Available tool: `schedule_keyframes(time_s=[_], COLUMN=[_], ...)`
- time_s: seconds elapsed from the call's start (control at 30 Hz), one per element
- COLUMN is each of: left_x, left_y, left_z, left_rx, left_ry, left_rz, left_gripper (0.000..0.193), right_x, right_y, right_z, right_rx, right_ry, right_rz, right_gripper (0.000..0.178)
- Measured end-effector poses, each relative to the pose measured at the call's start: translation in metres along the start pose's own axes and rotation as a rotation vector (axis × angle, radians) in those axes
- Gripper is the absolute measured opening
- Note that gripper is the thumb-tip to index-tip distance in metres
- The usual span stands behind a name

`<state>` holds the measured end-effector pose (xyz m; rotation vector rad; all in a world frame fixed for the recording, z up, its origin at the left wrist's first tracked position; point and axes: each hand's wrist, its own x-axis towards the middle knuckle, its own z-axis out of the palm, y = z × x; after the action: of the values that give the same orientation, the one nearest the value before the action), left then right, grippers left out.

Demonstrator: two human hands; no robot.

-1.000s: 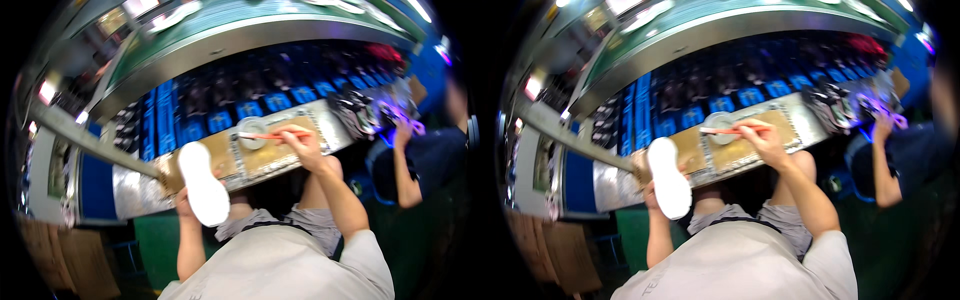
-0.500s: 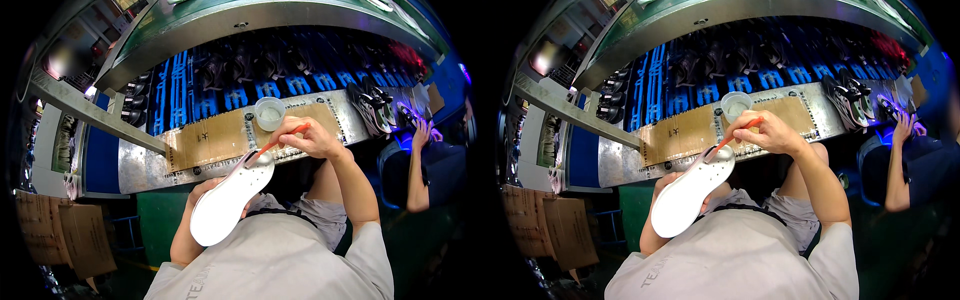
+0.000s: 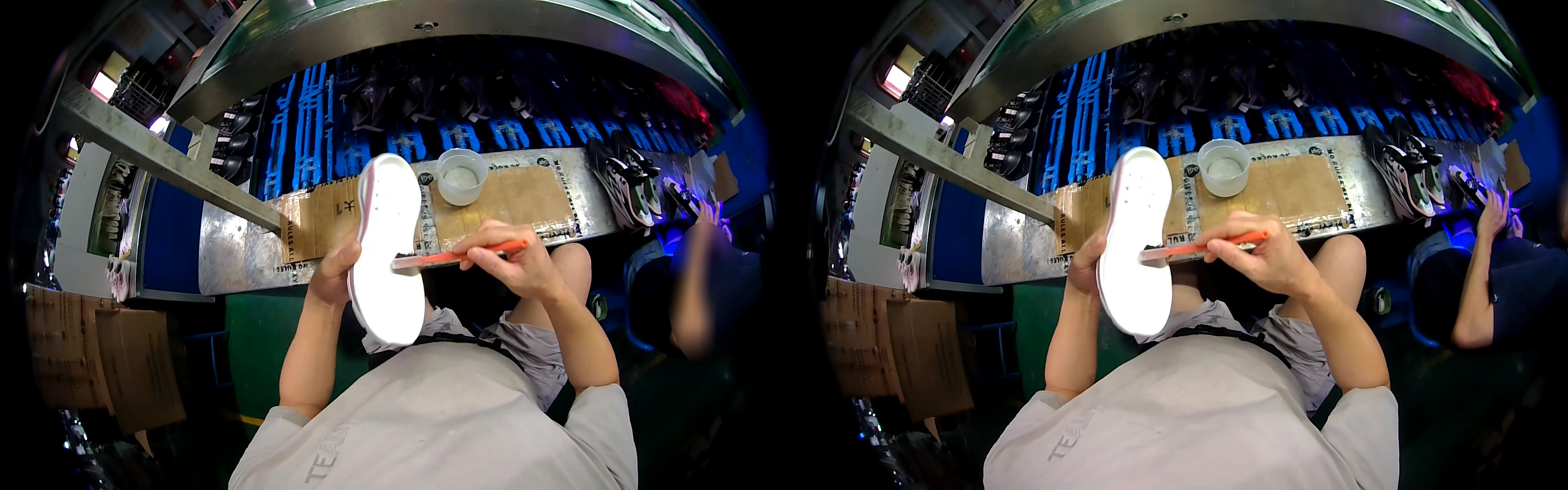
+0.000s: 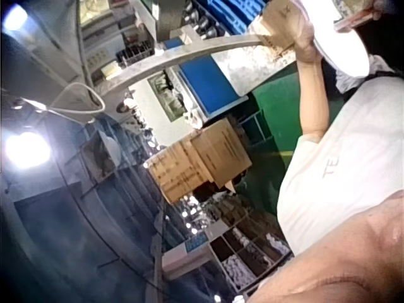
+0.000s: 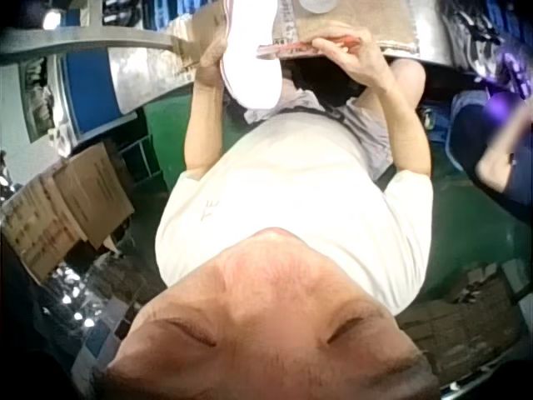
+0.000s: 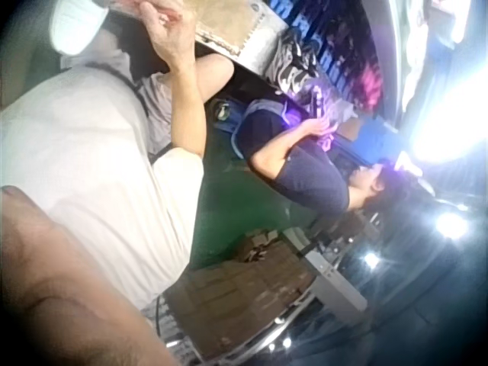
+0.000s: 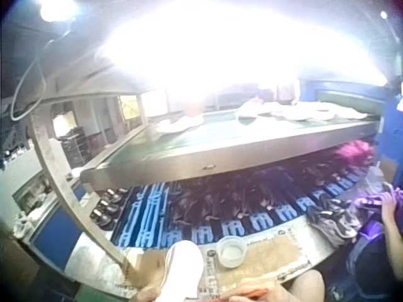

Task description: The person applies liquid to shoe soles using a brush dipped in a small container, then places the coated soles onto an overhead conveyor belt.

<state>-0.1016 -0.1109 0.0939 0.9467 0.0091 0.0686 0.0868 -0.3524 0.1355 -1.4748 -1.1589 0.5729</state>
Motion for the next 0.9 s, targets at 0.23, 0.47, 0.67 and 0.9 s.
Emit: schedule_keyframes(time_s=[0.23,0.47,0.67,0.9], left_x=[0.010,0.010,0.008,0.014], left_y=[0.020,0.037,0.028,0.012], left_z=[-0.020,0.007,0.029,0.029], left_rx=[0.040,0.441,0.646,0.737], left_ry=[0.160,0.349,0.300,0.261], left_rz=[0.180,0.468,0.697,0.693], left_gripper=[0.095,0.107,0.114,0.125], right_x=[-0.015,-0.022,-0.033,-0.025], right_y=[-0.018,-0.027,-0.028,-0.042], right_z=[0.004,0.017,0.036,0.051], right_rx=[0.008,-0.045,0.373,0.677], right_ry=[-0.009,0.080,0.197,0.266], right_rz=[-0.078,0.035,0.317,0.253], right_gripper=[0.012,0.012,0.020,0.026])
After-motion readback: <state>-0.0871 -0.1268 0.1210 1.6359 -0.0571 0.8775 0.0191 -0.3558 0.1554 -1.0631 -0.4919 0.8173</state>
